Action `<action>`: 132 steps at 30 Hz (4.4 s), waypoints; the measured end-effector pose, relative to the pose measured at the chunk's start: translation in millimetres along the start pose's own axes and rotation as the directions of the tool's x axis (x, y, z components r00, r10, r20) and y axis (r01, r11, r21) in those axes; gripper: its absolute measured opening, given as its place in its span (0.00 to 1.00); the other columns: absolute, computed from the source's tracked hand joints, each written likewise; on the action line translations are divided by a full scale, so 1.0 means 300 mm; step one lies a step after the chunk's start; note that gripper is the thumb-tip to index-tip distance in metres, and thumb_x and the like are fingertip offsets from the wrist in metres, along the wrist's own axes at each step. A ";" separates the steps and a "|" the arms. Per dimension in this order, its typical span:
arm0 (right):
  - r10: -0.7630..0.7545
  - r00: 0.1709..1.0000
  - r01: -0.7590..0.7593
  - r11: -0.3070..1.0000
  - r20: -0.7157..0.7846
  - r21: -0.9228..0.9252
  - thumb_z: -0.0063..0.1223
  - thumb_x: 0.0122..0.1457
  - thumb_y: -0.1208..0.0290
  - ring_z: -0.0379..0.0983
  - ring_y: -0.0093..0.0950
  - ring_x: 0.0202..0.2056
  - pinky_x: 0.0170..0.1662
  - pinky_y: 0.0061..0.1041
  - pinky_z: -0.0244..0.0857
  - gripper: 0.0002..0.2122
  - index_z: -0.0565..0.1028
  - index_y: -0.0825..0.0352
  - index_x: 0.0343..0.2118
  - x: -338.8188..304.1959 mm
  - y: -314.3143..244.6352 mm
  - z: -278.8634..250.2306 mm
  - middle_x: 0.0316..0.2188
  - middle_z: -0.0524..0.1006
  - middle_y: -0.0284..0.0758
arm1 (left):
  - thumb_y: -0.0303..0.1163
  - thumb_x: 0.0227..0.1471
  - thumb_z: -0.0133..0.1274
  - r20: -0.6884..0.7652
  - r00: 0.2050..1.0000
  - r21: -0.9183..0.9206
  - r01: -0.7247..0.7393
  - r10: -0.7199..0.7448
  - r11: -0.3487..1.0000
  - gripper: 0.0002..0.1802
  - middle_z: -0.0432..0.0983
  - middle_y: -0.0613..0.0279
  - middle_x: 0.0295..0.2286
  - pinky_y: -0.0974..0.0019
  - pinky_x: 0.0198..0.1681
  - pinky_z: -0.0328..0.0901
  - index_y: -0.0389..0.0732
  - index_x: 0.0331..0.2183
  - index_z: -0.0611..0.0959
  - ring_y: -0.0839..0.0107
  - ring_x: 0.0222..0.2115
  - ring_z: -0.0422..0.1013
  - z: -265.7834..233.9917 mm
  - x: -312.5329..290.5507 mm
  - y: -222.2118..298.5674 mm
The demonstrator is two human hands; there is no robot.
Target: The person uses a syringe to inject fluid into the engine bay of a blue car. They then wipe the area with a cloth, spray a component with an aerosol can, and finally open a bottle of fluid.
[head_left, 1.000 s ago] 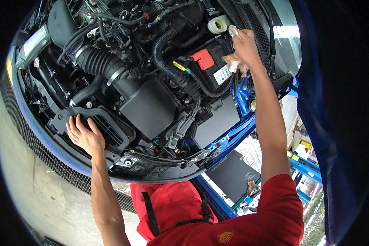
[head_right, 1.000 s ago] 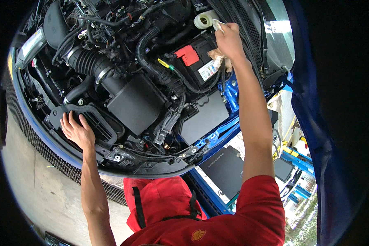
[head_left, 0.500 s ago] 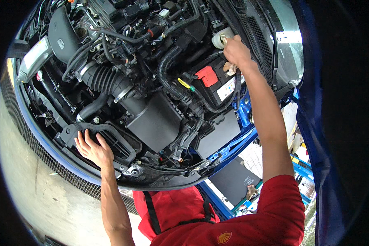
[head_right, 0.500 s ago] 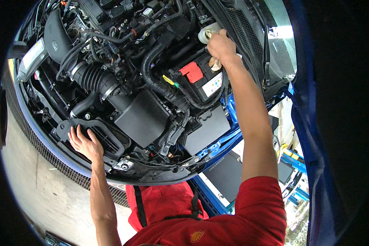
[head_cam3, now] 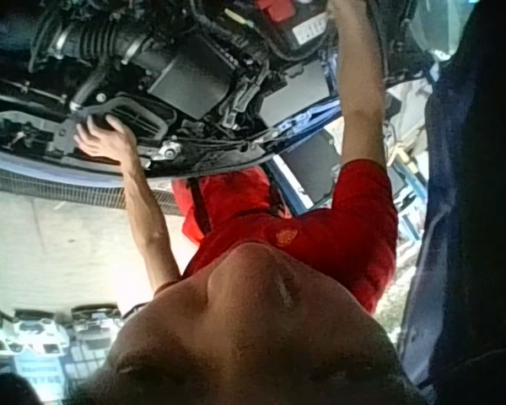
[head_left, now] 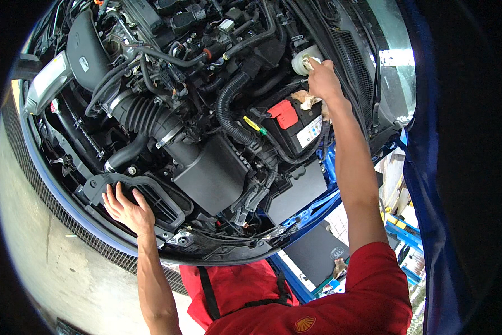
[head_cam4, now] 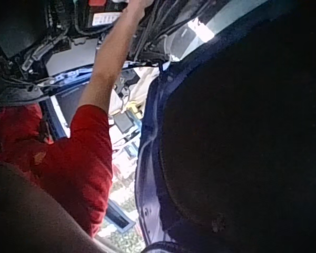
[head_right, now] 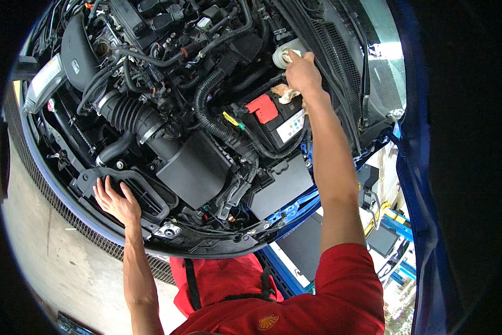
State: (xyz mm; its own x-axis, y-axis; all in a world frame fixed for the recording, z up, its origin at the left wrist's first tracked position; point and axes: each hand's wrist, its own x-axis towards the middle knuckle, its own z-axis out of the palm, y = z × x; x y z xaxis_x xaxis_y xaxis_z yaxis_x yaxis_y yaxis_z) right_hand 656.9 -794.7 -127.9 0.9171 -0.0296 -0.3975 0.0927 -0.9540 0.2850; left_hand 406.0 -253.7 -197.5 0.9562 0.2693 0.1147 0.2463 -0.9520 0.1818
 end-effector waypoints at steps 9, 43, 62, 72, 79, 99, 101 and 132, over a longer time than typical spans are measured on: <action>-0.036 0.999 0.002 0.754 0.038 0.656 0.40 0.64 0.78 0.69 0.33 0.40 0.49 0.25 0.63 0.21 0.75 0.59 0.58 -0.032 0.034 -0.114 0.41 0.66 0.39 | 0.42 0.60 0.52 0.012 1.000 0.011 0.008 -0.008 1.000 0.28 0.59 0.54 0.62 0.45 0.67 0.42 0.42 0.58 0.71 0.51 0.66 0.48 -0.010 0.005 0.011; -0.039 0.921 -0.101 0.937 0.388 0.334 0.41 0.59 0.77 0.75 0.28 0.32 0.35 0.32 0.68 0.21 0.75 0.62 0.56 0.029 0.019 -0.282 0.39 0.78 0.36 | 0.41 0.57 0.54 -0.010 1.000 -0.060 0.008 -0.009 0.998 0.28 0.60 0.54 0.62 0.44 0.67 0.44 0.42 0.56 0.73 0.49 0.65 0.49 -0.008 0.002 0.004; -0.135 0.970 0.189 0.942 0.200 -0.278 0.48 0.61 0.71 0.78 0.43 0.44 0.47 0.41 0.72 0.18 0.78 0.48 0.52 -0.026 -0.006 -0.279 0.47 0.74 0.41 | 0.41 0.57 0.54 0.000 1.000 -0.037 0.003 -0.003 0.999 0.28 0.60 0.54 0.62 0.45 0.67 0.44 0.41 0.57 0.72 0.49 0.65 0.49 -0.016 0.003 0.001; 0.127 0.969 -0.246 0.422 0.211 0.873 0.45 0.63 0.71 0.74 0.23 0.43 0.49 0.25 0.67 0.18 0.72 0.69 0.55 -0.159 0.127 -0.286 0.44 0.78 0.31 | 0.41 0.57 0.54 -0.018 1.000 -0.047 0.007 -0.008 0.999 0.28 0.60 0.54 0.62 0.45 0.67 0.44 0.42 0.57 0.72 0.49 0.65 0.50 -0.005 0.002 0.004; 0.125 0.913 -0.368 -0.152 0.387 0.917 0.56 0.58 0.62 0.78 0.25 0.40 0.41 0.24 0.75 0.21 0.74 0.67 0.52 -0.544 0.041 -0.361 0.42 0.79 0.35 | 0.42 0.57 0.54 -0.030 1.000 -0.025 0.000 0.000 1.000 0.28 0.60 0.55 0.62 0.45 0.67 0.44 0.42 0.56 0.73 0.50 0.65 0.50 -0.015 0.003 0.013; -0.007 0.951 -0.306 -0.132 0.308 0.943 0.33 0.68 0.48 0.65 0.10 0.22 0.18 0.12 0.52 0.28 0.71 0.68 0.58 -0.717 -0.224 -0.504 0.46 0.81 0.33 | 0.43 0.57 0.54 -0.037 0.999 -0.022 -0.014 0.013 1.000 0.28 0.61 0.55 0.61 0.44 0.67 0.44 0.43 0.56 0.73 0.50 0.65 0.50 -0.008 0.001 0.006; 0.125 0.896 -0.408 -0.147 0.426 0.901 0.34 0.68 0.49 0.67 0.10 0.23 0.18 0.12 0.52 0.27 0.73 0.66 0.56 -0.706 -0.233 -0.474 0.44 0.82 0.32 | 0.43 0.57 0.54 -0.040 0.999 -0.029 -0.011 0.009 1.000 0.28 0.61 0.55 0.61 0.45 0.67 0.44 0.43 0.56 0.73 0.50 0.65 0.50 -0.008 0.000 0.009; 0.390 0.918 -0.094 0.043 0.070 0.995 0.55 0.63 0.74 0.70 0.12 0.26 0.28 0.18 0.65 0.08 0.74 0.70 0.43 -0.420 0.041 -0.075 0.26 0.75 0.29 | 0.55 0.66 0.41 0.045 0.995 0.224 -0.099 0.092 0.969 0.33 0.57 0.49 0.63 0.46 0.65 0.49 0.37 0.58 0.71 0.52 0.65 0.51 0.003 -0.010 -0.092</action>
State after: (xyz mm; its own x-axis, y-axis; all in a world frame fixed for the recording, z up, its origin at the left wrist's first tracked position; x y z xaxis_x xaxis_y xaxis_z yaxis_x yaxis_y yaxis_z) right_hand 551.2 -796.1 -54.7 0.8511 -0.4201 -0.3149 -0.4680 -0.3353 -0.8177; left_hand 396.6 -228.4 -203.8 0.9809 0.1740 0.0868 0.1791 -0.9823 -0.0542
